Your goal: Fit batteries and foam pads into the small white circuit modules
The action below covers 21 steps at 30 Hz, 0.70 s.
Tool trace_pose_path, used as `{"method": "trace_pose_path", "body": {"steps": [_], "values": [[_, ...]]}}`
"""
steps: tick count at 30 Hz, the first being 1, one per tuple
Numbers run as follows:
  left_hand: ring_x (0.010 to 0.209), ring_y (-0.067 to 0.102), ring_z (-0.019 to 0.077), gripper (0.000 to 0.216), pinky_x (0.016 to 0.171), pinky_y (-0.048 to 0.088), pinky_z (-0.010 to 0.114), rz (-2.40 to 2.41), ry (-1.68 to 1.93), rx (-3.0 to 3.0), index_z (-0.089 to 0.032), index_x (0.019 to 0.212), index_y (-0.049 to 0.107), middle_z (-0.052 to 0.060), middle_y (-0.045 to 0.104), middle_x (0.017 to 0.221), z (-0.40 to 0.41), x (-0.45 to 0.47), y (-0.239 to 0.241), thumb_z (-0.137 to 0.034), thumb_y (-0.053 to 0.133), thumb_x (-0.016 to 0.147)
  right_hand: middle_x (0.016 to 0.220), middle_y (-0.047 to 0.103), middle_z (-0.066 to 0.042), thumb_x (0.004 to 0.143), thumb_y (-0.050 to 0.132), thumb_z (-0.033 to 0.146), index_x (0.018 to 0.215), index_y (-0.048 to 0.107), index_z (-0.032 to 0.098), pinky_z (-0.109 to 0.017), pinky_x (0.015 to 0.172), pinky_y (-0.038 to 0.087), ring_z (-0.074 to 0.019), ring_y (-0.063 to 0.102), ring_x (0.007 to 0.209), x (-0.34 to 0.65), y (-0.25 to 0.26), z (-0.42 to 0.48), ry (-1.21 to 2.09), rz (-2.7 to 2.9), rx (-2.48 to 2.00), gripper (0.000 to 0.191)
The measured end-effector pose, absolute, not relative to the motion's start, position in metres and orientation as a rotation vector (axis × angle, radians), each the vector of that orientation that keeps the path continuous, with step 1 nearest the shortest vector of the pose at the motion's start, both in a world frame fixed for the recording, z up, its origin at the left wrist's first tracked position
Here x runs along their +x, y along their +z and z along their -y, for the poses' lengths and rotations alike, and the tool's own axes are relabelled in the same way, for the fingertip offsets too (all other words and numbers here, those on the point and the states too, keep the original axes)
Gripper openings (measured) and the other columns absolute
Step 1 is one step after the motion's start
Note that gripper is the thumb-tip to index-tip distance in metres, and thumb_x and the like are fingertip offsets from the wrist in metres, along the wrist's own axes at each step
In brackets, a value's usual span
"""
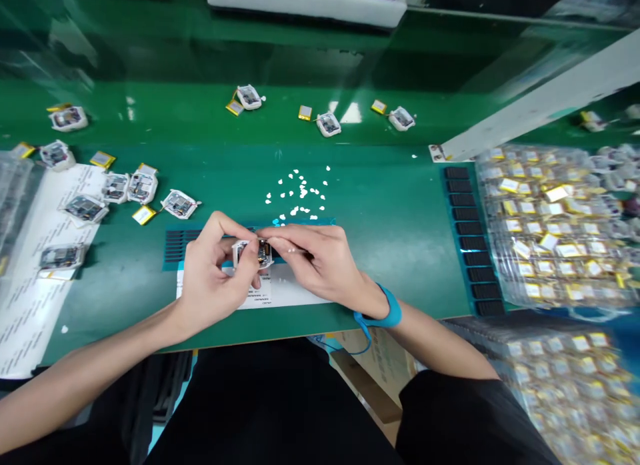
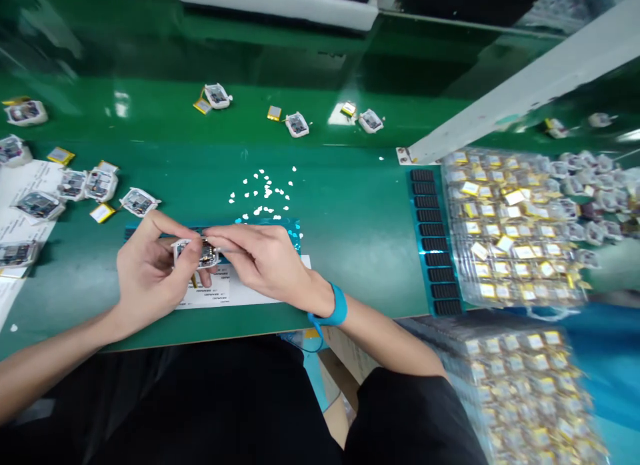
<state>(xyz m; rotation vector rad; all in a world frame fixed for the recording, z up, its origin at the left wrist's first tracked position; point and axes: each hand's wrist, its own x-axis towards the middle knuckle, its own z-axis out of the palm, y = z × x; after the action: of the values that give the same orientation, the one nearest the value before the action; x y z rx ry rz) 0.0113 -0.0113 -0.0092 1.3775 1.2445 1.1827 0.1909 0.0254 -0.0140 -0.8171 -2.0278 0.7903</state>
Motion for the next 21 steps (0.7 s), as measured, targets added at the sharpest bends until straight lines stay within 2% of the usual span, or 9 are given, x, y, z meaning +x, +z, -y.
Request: {"method": "trace_pose_path", "body": {"steps": [3,6,9,12,14,17,19,21], "values": [[0.044,0.065,0.0125,0.009,0.042,0.051,0.023,-1.236,1.142,1.448,-0.022,0.093,0.052,-0.007,0.063,0.060,0.013,0.011,-0.012,-0.019,0.060,0.094,0.076,0.072,0.000,0.102,0.056,0.029,0.090,0.072,0.016,-0.022,0.053,0.042,-0.0066,0.054,0.057,0.189,-0.007,-0.028,0.984,1.942,-0.922,0.025],[0.046,0.065,0.0126,0.009,0.046,0.051,0.023,-1.249,1.065,1.496,-0.023,0.095,0.049,-0.006,0.064,0.060,0.014,0.011,-0.013,-0.021,0.059,0.095,0.068,0.059,0.002,0.100,0.058,0.036,0.075,0.065,0.016,-0.024,0.052,0.034,-0.0065,0.043,0.057,0.189,-0.004,-0.029,1.067,1.924,-0.976,0.032],[0.042,0.058,0.0103,0.014,0.043,0.046,0.021,-1.235,1.065,1.471,-0.023,0.103,0.048,-0.009,0.059,0.057,0.013,0.012,-0.011,-0.020,0.059,0.095,0.065,0.052,0.006,0.097,0.064,0.036,0.079,0.061,0.017,-0.023,0.049,0.030,-0.0051,0.039,0.054,0.189,-0.005,-0.029,1.260,1.821,-0.954,0.026],[0.041,0.051,0.0081,0.026,0.041,0.040,0.020,-1.234,1.054,1.521,-0.022,0.114,0.053,-0.010,0.059,0.057,0.009,0.012,-0.005,-0.019,0.064,0.092,0.064,0.050,0.008,0.094,0.069,0.037,0.083,0.062,0.018,-0.022,0.045,0.027,-0.0040,0.035,0.050,0.190,-0.005,-0.030,1.370,1.698,-0.933,0.023],[0.043,0.050,0.0077,0.020,0.041,0.038,0.021,-1.242,0.997,1.595,-0.021,0.109,0.062,-0.007,0.063,0.060,0.006,0.009,0.003,-0.020,0.067,0.090,0.064,0.053,0.007,0.095,0.067,0.038,0.079,0.062,0.018,-0.023,0.047,0.029,-0.0044,0.037,0.051,0.191,-0.004,-0.031,1.329,1.701,-0.937,0.026],[0.048,0.053,0.0079,0.006,0.041,0.035,0.023,-1.295,1.060,1.608,-0.022,0.095,0.072,-0.003,0.070,0.073,-0.001,0.000,0.018,-0.024,0.071,0.090,0.060,0.056,0.005,0.104,0.050,0.040,0.072,0.064,0.018,-0.023,0.054,0.037,-0.0055,0.048,0.054,0.195,-0.003,-0.033,1.332,1.750,-0.949,0.042],[0.052,0.057,0.0088,0.006,0.041,0.036,0.024,-1.308,1.126,1.582,-0.024,0.095,0.075,-0.002,0.073,0.080,-0.006,-0.009,0.028,-0.027,0.074,0.089,0.066,0.061,0.002,0.107,0.041,0.041,0.075,0.066,0.017,-0.024,0.060,0.043,-0.0068,0.056,0.062,0.198,-0.002,-0.035,1.379,1.764,-0.941,0.048],[0.049,0.056,0.0090,0.009,0.039,0.035,0.024,-1.291,1.046,1.611,-0.026,0.093,0.077,-0.002,0.074,0.079,-0.012,-0.021,0.037,-0.030,0.079,0.085,0.074,0.064,0.000,0.108,0.037,0.043,0.076,0.065,0.017,-0.024,0.065,0.045,-0.0083,0.059,0.069,0.200,0.001,-0.037,1.333,1.803,-0.942,0.050]]}}
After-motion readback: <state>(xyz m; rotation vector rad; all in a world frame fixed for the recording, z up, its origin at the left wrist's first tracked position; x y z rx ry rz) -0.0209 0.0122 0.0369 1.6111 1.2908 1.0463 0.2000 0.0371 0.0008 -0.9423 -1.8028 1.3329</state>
